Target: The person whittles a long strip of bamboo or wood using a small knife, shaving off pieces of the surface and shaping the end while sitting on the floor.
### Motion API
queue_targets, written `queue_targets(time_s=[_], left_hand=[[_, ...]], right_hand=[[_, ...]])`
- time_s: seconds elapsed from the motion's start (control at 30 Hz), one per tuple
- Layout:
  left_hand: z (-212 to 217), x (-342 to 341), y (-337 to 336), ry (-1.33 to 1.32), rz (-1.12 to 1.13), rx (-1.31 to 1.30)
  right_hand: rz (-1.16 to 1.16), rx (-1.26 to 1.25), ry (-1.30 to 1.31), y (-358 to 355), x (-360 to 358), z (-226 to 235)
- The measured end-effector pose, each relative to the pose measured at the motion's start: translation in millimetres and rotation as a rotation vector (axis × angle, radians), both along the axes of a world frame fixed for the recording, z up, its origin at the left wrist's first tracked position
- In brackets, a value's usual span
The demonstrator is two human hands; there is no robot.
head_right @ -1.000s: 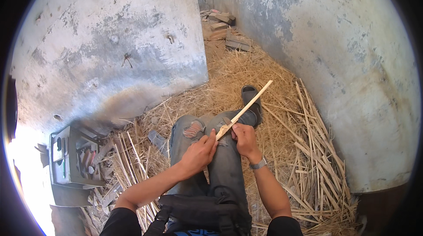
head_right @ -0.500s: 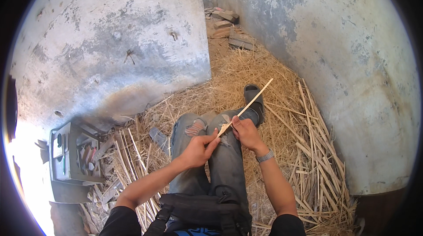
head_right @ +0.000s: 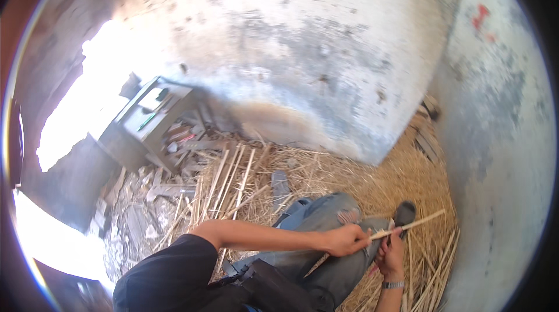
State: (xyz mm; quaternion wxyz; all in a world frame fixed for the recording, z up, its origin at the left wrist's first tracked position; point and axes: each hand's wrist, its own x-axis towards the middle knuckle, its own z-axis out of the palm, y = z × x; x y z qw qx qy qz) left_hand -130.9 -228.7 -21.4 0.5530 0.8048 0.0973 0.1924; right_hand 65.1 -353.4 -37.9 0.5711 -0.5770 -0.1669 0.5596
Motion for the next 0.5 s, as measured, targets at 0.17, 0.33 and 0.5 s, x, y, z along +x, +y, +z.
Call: queue_targets(time_s=[0.17, 0.33, 0.5], left_hand=[[0.9, -21.7, 3.2, -0.032, 0.037, -0.025], [3.9, -16.8, 5.4, 0.024, -0.007, -0.068], [0.4, -12.4, 11.2, 0.103, -0.061, -0.068]], right_hand=[[0.086, -0.076, -0.040, 15.0, -26.0, 21.9], [0.137, -0.059, 0.010, 9.2, -14.5, 18.0], [0.144, -0.074, 0.031, 14.6, -14.0, 21.1]])
